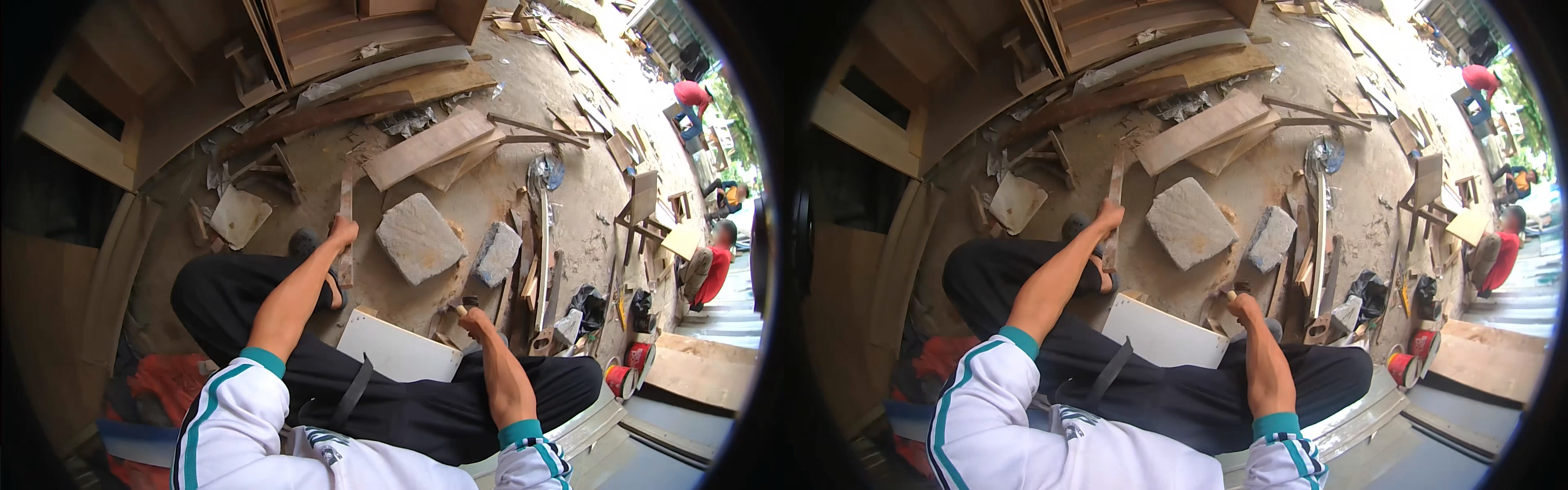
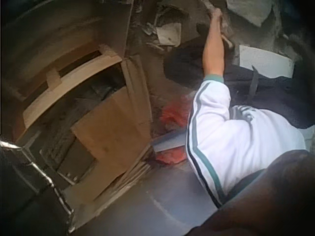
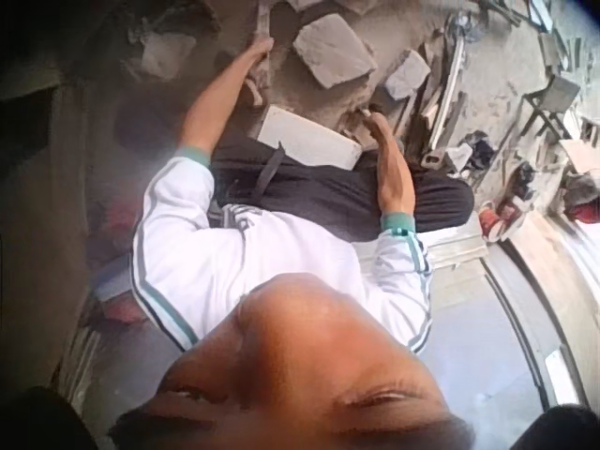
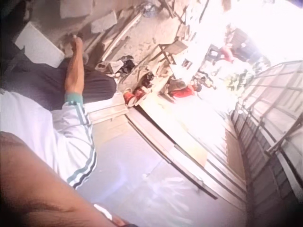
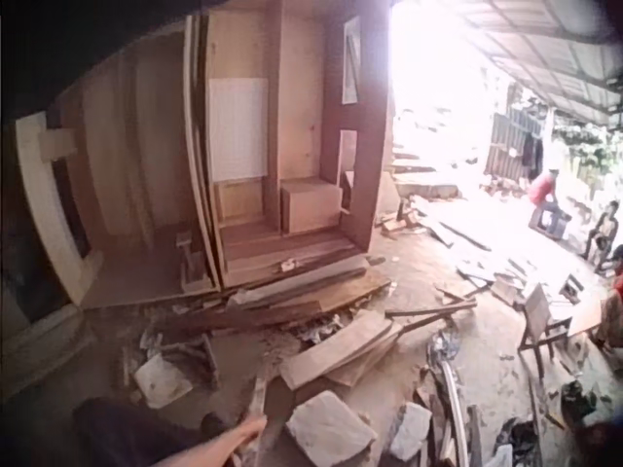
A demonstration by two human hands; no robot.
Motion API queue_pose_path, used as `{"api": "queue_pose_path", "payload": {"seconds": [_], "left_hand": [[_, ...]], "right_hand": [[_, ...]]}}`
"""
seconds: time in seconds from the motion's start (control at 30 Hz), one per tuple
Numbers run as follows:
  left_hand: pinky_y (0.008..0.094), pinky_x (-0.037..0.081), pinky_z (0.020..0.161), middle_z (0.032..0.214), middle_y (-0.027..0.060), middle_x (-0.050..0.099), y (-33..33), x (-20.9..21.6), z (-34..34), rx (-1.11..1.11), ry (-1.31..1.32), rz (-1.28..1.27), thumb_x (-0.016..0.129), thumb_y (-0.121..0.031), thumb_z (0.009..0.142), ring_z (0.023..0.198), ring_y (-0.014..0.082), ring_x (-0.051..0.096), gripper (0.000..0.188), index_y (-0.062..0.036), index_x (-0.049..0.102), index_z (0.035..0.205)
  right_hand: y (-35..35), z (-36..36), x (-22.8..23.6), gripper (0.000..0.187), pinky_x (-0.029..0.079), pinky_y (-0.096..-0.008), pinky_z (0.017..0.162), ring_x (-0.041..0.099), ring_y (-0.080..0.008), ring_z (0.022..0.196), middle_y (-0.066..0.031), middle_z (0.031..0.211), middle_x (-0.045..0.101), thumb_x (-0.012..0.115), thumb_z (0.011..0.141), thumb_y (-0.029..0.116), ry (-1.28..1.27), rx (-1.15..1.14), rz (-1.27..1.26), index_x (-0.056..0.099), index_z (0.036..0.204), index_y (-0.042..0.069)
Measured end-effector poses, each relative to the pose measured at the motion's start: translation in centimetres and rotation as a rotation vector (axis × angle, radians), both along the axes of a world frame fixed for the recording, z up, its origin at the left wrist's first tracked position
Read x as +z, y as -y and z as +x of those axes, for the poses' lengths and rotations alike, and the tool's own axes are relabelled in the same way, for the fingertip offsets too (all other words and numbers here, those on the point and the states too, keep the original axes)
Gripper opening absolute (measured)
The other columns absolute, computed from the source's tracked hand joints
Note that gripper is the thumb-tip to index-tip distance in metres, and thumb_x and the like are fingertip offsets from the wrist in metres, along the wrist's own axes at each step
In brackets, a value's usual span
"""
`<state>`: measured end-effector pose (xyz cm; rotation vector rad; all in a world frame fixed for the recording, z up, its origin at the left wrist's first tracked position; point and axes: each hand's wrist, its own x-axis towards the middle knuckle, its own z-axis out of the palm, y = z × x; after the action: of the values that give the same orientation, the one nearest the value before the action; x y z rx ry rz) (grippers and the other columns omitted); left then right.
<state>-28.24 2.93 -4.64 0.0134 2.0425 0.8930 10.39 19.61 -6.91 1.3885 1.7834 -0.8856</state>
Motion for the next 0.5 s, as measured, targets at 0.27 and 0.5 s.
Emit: {"api": "queue_pose_path", "payload": {"seconds": [0.27,0.5], "left_hand": [[0.0487,0.031,0.112,0.145,0.0289,0.038,0.3,-7.7,-2.9,-0.123,-0.458,-0.028,0.058,-0.025,0.09,0.135,0.0424,0.038,0.071,0.0004,0.025,0.148],[0.052,0.035,0.107,0.135,0.0225,0.051,-1.8,-5.0,-10.5,-0.422,-0.679,-0.265,0.055,-0.028,0.095,0.126,0.0384,0.049,0.057,-0.0065,0.036,0.144]], "right_hand": [[0.3,-0.6,0.2,0.031,0.053,-0.0398,0.054,0.067,-0.0278,0.06,-0.019,0.075,0.069,0.055,0.082,0.017,0.016,0.013,-0.026,0.068,0.095,-0.009],[0.1,-1.4,-0.1,0.031,0.051,-0.0408,0.053,0.067,-0.0279,0.06,-0.0184,0.073,0.068,0.053,0.081,0.016,0.021,0.068,-0.024,0.068,0.092,-0.009]]}}
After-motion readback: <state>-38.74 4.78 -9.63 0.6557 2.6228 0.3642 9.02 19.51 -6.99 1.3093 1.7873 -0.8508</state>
